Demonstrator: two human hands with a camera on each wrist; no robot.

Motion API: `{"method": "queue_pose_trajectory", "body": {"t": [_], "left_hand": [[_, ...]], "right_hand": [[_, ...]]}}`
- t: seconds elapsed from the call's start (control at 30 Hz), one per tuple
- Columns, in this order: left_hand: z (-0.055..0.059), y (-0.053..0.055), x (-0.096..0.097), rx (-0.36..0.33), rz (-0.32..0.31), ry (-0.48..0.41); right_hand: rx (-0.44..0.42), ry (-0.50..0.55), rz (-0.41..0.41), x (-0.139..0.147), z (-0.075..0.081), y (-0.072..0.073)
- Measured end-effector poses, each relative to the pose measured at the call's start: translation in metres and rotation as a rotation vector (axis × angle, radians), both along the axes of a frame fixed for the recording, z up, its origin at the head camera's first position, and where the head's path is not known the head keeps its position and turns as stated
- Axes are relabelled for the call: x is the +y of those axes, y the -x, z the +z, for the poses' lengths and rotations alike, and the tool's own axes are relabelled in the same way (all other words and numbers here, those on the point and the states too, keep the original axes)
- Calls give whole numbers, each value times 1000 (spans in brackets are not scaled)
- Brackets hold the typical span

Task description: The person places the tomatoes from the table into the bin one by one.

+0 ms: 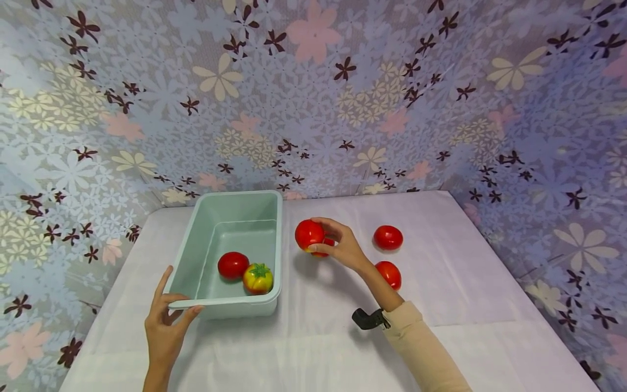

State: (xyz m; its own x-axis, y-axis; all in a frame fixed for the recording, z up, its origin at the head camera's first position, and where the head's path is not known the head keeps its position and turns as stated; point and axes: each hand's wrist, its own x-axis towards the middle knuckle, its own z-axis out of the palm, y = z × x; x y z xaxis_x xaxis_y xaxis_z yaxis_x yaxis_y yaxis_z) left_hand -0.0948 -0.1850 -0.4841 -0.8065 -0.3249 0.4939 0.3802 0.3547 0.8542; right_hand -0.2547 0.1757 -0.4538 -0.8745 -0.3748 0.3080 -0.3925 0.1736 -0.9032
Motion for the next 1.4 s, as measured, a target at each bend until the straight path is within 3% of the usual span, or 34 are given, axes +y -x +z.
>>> {"method": "queue_pose_trajectory", "body": {"t": [0.3,0.9,1.4], "left_hand": [[0,0,0,-7,6,-2],[0,0,0,18,6,17],[-1,2,-1,31,-8,18]], "right_hand": [[11,26,0,-3,8,5],[64,58,88,-24,31,13],[36,216,224,-50,47,16]]}}
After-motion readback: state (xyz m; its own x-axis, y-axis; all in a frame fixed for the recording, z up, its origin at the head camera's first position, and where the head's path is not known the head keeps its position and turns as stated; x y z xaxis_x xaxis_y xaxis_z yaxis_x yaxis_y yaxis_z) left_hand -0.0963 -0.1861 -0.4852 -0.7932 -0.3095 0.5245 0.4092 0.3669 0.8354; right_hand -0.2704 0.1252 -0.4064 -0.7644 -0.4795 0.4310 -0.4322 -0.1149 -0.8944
